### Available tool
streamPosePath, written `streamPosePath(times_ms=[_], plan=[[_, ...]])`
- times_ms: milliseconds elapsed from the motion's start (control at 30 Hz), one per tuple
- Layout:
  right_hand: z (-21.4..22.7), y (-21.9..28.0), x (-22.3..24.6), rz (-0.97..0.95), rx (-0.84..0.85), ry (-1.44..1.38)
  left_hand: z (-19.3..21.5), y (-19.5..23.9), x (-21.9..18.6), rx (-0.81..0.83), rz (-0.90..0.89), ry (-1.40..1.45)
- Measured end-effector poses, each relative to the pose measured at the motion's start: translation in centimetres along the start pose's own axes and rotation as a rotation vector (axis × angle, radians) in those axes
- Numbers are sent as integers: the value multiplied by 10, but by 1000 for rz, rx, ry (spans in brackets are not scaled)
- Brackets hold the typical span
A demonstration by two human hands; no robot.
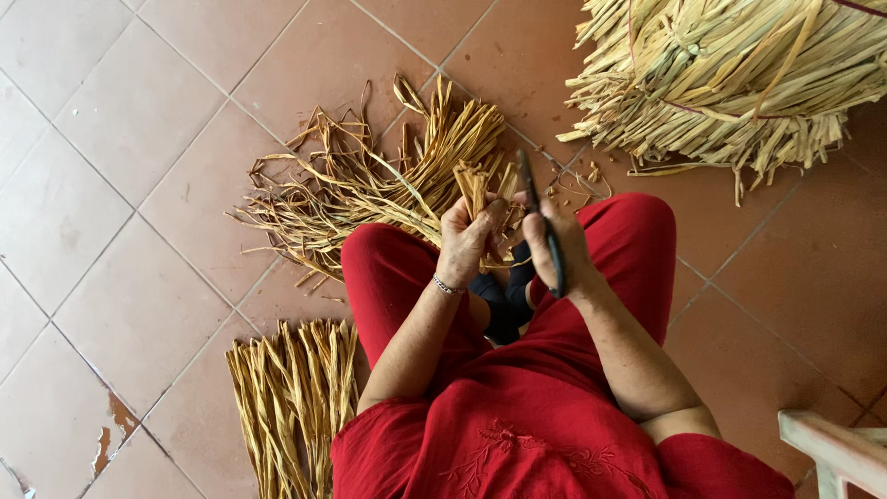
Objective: The person sits on a tiled floor and uses shears to cut bundles of dried plant material into smaller pieces. The person repeatedly picks up the material, cuts it, and places the cut pieces onto a pile on the floor.
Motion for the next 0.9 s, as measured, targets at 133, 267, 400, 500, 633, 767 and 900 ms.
streamPosePath(times_ms=[133, 267, 400, 500, 633, 767, 900], plan=[[16, -4, 9, 39, -39, -77, -8, 0, -11, 20, -48, -69], [19, 0, 29, 220, -101, -283, -15, 1, -21, 88, -24, -164], [19, -15, 31, 289, -255, -347, -18, 2, -8, 166, 90, -75], [26, -22, 36, 299, -307, -279, -20, 3, -1, 183, 124, -81], [26, -22, 31, 216, -327, -356, -18, 1, -5, 148, 95, 33], [29, -21, 20, 215, -363, -312, -18, 1, -16, 71, 71, 96], [31, -27, 8, 209, -358, -271, -19, 0, -8, 82, 144, -28]])
Point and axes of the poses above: each hand's wrist, its own y-axis away from the middle knuckle, its own z-axis out of the back of the hand, x = y × z, the point moved 7 cm from there along -y, towards the middle knuckle, and after that the axes turned 5 degrees about z, right-handed, at the moved point
